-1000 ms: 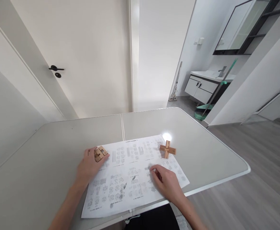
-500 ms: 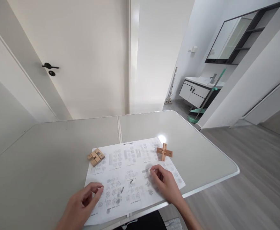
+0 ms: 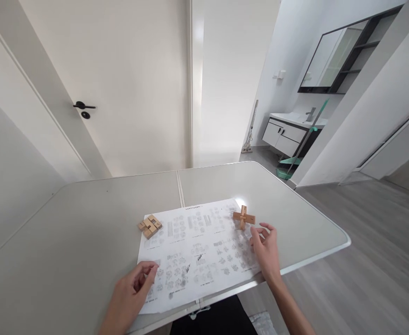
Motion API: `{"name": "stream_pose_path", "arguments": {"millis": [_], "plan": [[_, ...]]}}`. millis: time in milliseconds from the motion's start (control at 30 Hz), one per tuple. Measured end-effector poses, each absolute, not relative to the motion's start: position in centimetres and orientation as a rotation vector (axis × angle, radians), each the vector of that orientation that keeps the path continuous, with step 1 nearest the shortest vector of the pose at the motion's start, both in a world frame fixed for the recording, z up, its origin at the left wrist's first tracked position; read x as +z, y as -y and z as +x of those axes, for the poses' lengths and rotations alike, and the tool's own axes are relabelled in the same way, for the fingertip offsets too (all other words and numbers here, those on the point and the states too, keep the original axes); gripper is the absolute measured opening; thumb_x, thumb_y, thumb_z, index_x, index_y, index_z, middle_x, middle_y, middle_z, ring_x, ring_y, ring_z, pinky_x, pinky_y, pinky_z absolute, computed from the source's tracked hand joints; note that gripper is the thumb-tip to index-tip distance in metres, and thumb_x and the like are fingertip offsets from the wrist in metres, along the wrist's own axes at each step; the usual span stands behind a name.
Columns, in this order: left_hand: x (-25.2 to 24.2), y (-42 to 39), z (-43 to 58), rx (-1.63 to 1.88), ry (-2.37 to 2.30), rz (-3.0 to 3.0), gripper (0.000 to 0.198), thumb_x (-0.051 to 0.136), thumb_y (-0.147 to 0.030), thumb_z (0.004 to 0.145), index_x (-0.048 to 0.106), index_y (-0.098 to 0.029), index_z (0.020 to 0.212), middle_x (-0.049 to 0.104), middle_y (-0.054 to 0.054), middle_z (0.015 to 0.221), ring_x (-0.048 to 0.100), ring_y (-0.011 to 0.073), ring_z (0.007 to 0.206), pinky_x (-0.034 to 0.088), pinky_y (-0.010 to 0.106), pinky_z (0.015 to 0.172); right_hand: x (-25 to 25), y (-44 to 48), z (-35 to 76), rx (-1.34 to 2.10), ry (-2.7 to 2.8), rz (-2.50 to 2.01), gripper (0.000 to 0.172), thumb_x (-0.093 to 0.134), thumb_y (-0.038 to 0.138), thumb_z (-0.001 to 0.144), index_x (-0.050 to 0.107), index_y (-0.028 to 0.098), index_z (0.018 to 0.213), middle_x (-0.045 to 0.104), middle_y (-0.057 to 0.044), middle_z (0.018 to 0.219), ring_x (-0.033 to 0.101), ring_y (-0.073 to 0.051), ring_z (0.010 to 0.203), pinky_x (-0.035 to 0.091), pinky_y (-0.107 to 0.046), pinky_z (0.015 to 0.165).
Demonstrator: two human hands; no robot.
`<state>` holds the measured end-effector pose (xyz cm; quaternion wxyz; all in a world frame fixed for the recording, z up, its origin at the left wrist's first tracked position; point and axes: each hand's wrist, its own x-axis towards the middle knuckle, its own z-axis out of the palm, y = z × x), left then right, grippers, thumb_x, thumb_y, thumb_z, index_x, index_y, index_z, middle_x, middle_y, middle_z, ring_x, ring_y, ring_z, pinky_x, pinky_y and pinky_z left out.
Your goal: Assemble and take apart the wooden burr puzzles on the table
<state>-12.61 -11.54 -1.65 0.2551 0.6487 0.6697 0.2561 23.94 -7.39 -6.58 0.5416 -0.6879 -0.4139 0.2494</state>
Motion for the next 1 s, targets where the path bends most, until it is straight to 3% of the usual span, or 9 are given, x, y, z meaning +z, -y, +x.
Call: {"name": "stream_pose_path", "arguments": {"millis": [267, 600, 800, 900, 1000], "plan": [[-1.6, 11.2, -12.5, 0.722, -1.828, 1.796, 0.054, 0.051, -0.074, 0.084, 0.073, -0.024, 0.086, 0.05, -0.003, 0.059, 0.045, 0.0163, 0.055, 0.041, 0.024, 0.052, -4.5, 4.6, 27.3, 0.443, 1.245, -1.813, 0.045, 0.051, 0.067, 0.091, 0.058, 0.023, 0.088, 0.069, -0.004, 0.076, 0.06, -0.023, 0.064, 0.038, -0.03, 0.056], [-2.5, 11.0, -12.9, 0.726, -1.894, 1.879, 0.051, 0.051, -0.07, 0.087, 0.073, -0.024, 0.089, 0.06, -0.002, 0.063, 0.05, 0.0165, 0.055, 0.044, 0.024, 0.053, -2.9, 4.7, 27.3, 0.486, 1.46, -1.652, 0.05, 0.037, 0.063, 0.101, 0.064, 0.021, 0.093, 0.069, -0.004, 0.074, 0.059, -0.019, 0.062, 0.044, -0.03, 0.063], [0.7, 10.1, -9.4, 0.909, -1.878, 2.062, 0.036, 0.055, -0.057, 0.092, 0.07, -0.024, 0.087, 0.061, -0.001, 0.065, 0.051, 0.0151, 0.057, 0.047, 0.024, 0.058, -0.9, 7.8, 25.5, 0.685, 1.496, -1.356, 0.042, 0.041, 0.055, 0.104, 0.064, 0.022, 0.095, 0.065, -0.002, 0.073, 0.057, -0.017, 0.06, 0.047, -0.027, 0.058], [2.8, 8.8, -5.3, 0.859, -1.615, 2.084, 0.038, 0.064, -0.057, 0.089, 0.07, -0.027, 0.111, 0.073, 0.005, 0.096, 0.066, 0.0217, 0.08, 0.057, 0.03, 0.072, -0.1, 8.7, 24.4, 0.755, 1.513, -1.263, 0.037, 0.044, 0.051, 0.104, 0.065, 0.022, 0.096, 0.065, -0.002, 0.075, 0.057, -0.016, 0.06, 0.049, -0.027, 0.062], [3.7, 7.3, -1.7, 0.692, -1.405, 2.017, 0.076, 0.079, -0.059, 0.078, 0.051, -0.035, 0.145, 0.061, 0.012, 0.141, 0.067, 0.0314, 0.11, 0.059, 0.042, 0.085, 0.5, 9.4, 23.5, 0.803, 1.539, -1.221, 0.032, 0.045, 0.046, 0.105, 0.067, 0.022, 0.098, 0.066, -0.002, 0.076, 0.057, -0.016, 0.061, 0.051, -0.027, 0.064]]}}
